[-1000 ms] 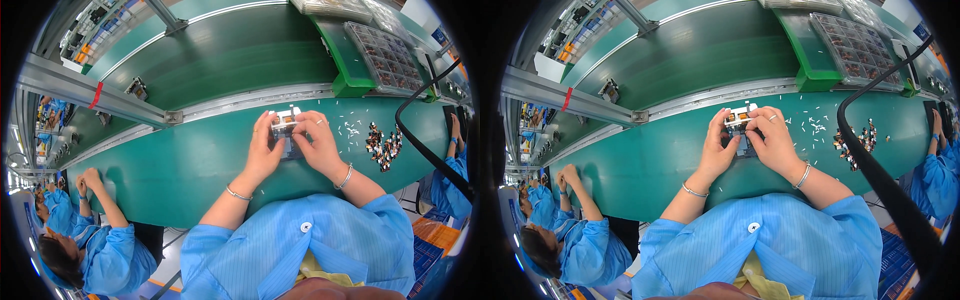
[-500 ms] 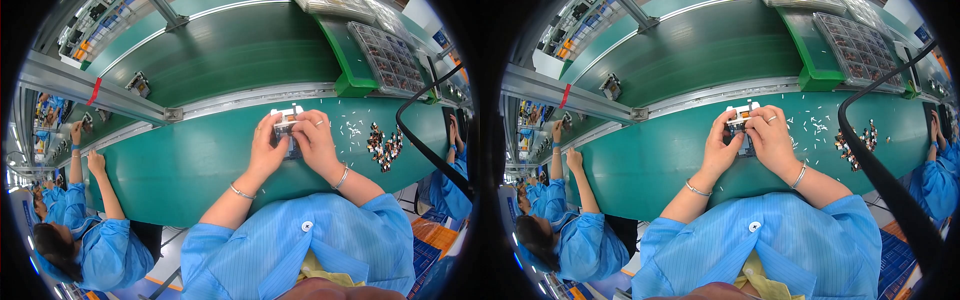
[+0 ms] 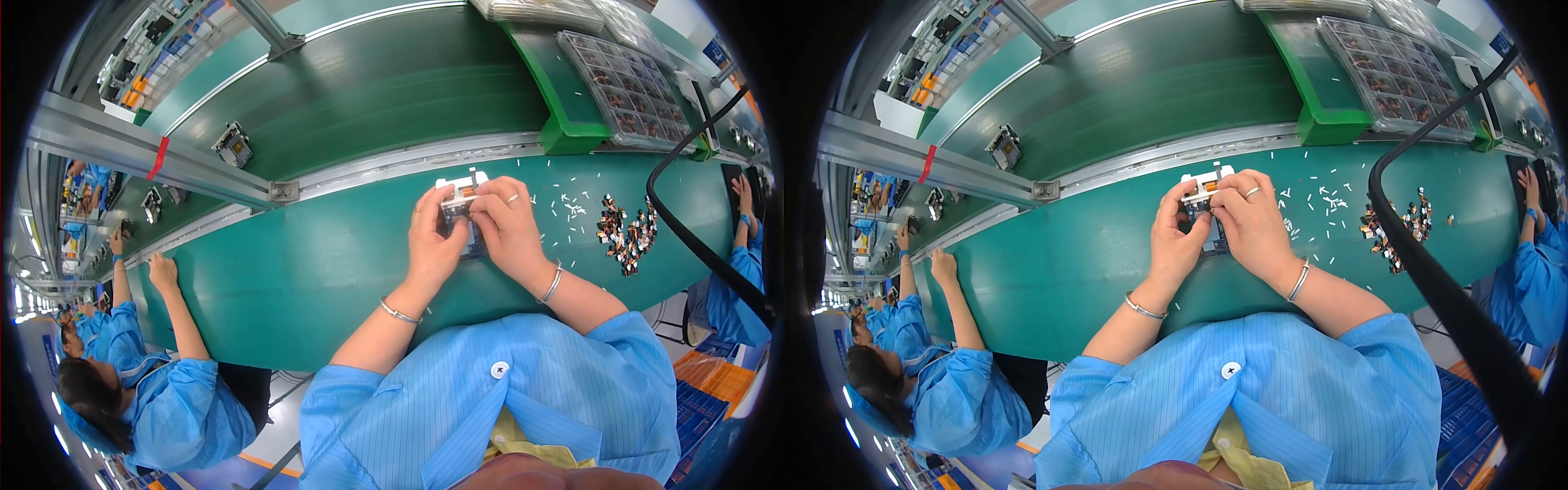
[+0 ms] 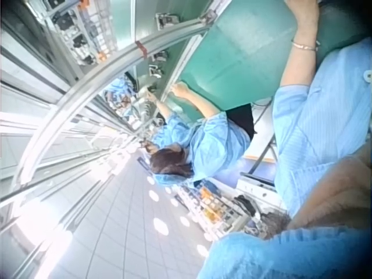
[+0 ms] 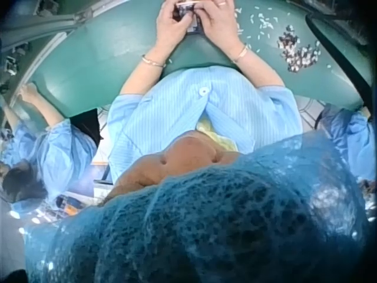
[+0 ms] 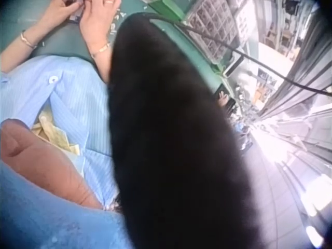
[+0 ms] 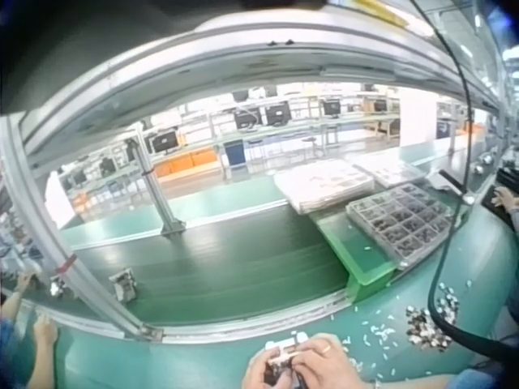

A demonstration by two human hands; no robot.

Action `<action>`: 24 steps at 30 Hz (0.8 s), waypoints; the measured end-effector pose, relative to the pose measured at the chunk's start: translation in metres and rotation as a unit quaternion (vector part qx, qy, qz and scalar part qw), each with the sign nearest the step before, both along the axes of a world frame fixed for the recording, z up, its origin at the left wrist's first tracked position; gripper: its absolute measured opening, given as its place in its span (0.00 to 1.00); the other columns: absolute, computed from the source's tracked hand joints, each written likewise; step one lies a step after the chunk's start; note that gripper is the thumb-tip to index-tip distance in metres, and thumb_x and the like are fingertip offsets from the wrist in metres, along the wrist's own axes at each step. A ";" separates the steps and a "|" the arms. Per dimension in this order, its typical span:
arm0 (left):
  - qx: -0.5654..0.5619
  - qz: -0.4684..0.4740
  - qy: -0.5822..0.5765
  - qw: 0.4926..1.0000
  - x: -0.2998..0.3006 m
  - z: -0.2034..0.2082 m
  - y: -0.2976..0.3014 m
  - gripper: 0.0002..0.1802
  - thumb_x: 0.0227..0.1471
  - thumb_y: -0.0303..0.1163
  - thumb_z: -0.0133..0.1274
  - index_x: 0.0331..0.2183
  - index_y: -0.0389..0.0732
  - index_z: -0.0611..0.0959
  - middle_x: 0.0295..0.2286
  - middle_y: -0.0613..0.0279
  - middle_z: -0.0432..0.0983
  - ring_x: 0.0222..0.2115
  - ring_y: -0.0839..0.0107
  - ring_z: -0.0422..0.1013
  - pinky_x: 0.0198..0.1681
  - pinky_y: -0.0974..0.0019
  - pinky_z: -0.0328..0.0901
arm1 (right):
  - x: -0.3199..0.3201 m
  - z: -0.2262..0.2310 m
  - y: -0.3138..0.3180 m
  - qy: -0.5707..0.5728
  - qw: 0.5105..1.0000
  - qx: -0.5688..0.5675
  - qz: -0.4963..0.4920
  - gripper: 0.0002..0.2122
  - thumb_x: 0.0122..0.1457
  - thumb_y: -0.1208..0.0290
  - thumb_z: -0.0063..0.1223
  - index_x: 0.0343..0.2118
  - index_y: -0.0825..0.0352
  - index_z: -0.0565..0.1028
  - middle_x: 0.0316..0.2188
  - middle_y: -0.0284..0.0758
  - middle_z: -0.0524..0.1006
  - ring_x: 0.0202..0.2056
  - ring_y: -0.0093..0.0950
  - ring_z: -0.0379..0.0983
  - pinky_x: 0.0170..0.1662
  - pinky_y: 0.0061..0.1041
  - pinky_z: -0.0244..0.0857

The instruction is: The person assembles small electronic components by hand, attaching plastic parts and pins to a PCB.

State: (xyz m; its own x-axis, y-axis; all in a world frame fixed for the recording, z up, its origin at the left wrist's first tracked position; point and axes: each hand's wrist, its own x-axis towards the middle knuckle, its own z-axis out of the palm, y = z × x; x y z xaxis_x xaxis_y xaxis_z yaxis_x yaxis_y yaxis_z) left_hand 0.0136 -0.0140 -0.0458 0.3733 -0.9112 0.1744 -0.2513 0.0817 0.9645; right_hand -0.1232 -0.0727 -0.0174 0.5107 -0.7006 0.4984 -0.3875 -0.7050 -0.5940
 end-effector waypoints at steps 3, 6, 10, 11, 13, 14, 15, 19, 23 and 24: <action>-0.009 0.010 -0.019 1.000 0.000 0.001 -0.001 0.25 0.47 0.22 0.56 0.50 0.42 0.74 0.47 0.61 0.70 0.37 0.75 0.69 0.38 0.72 0.67 | -0.003 0.001 -0.002 0.005 1.000 0.013 0.014 0.09 0.49 0.82 0.55 0.34 0.66 0.72 0.42 0.37 0.70 0.48 0.43 0.63 0.50 0.37 0.62; 0.024 -0.013 0.011 1.000 0.003 0.003 -0.002 0.24 0.46 0.20 0.54 0.48 0.41 0.75 0.50 0.53 0.66 0.42 0.65 0.72 0.40 0.67 0.71 | -0.003 0.006 -0.004 -0.010 0.998 0.061 0.015 0.12 0.49 0.83 0.55 0.37 0.65 0.71 0.44 0.38 0.70 0.49 0.42 0.62 0.52 0.36 0.61; 0.007 -0.017 0.021 1.000 0.002 0.003 -0.005 0.20 0.46 0.20 0.55 0.44 0.40 0.77 0.48 0.57 0.68 0.37 0.72 0.71 0.36 0.72 0.69 | 0.000 -0.001 -0.004 -0.005 0.991 0.132 -0.011 0.17 0.48 0.83 0.54 0.42 0.64 0.69 0.47 0.39 0.69 0.51 0.41 0.60 0.54 0.35 0.58; -0.002 -0.016 0.033 0.999 0.002 0.002 -0.005 0.19 0.47 0.20 0.55 0.43 0.40 0.78 0.48 0.61 0.68 0.33 0.79 0.69 0.34 0.76 0.66 | 0.001 -0.001 -0.004 -0.004 0.991 0.132 -0.011 0.17 0.48 0.83 0.54 0.42 0.64 0.69 0.47 0.39 0.69 0.51 0.41 0.60 0.54 0.35 0.58; -0.004 -0.013 0.003 1.000 0.002 0.002 -0.006 0.19 0.46 0.20 0.55 0.43 0.40 0.78 0.48 0.61 0.68 0.34 0.79 0.69 0.34 0.76 0.66 | 0.003 -0.002 -0.005 -0.010 0.987 0.161 -0.018 0.16 0.47 0.83 0.53 0.41 0.64 0.69 0.46 0.39 0.69 0.51 0.41 0.59 0.55 0.35 0.56; -0.008 -0.010 -0.028 1.000 0.003 0.001 -0.007 0.19 0.46 0.19 0.55 0.43 0.40 0.78 0.48 0.61 0.68 0.34 0.80 0.69 0.34 0.76 0.66 | 0.003 0.000 -0.006 -0.010 0.987 0.161 -0.018 0.16 0.47 0.83 0.53 0.41 0.64 0.69 0.46 0.39 0.69 0.51 0.41 0.59 0.55 0.35 0.56; -0.008 -0.009 -0.028 1.000 0.002 0.001 -0.007 0.19 0.46 0.19 0.55 0.43 0.40 0.78 0.48 0.61 0.68 0.34 0.80 0.69 0.34 0.76 0.66 | 0.003 0.003 -0.008 0.019 0.985 0.170 -0.012 0.16 0.47 0.83 0.52 0.40 0.64 0.69 0.46 0.39 0.68 0.51 0.41 0.59 0.55 0.35 0.55; 0.006 -0.011 -0.005 1.000 0.003 -0.007 -0.008 0.18 0.46 0.19 0.55 0.42 0.41 0.78 0.48 0.61 0.68 0.36 0.79 0.69 0.36 0.75 0.66 | 0.005 0.004 -0.007 0.043 0.987 0.156 0.000 0.15 0.47 0.84 0.49 0.39 0.64 0.68 0.45 0.38 0.68 0.52 0.41 0.58 0.55 0.36 0.55; -0.018 -0.026 0.001 0.999 0.006 -0.008 -0.006 0.19 0.46 0.19 0.55 0.43 0.41 0.78 0.48 0.60 0.67 0.37 0.78 0.68 0.37 0.74 0.66 | 0.002 0.001 -0.010 0.040 0.989 0.142 0.019 0.16 0.47 0.83 0.51 0.40 0.66 0.66 0.43 0.40 0.68 0.51 0.45 0.57 0.56 0.39 0.54; -0.020 -0.025 0.001 0.999 0.005 -0.006 -0.006 0.19 0.46 0.19 0.55 0.43 0.41 0.78 0.48 0.60 0.67 0.37 0.78 0.68 0.37 0.74 0.66 | -0.001 -0.003 -0.010 0.036 0.989 0.140 0.028 0.16 0.47 0.83 0.52 0.41 0.64 0.68 0.45 0.39 0.68 0.52 0.43 0.57 0.56 0.38 0.54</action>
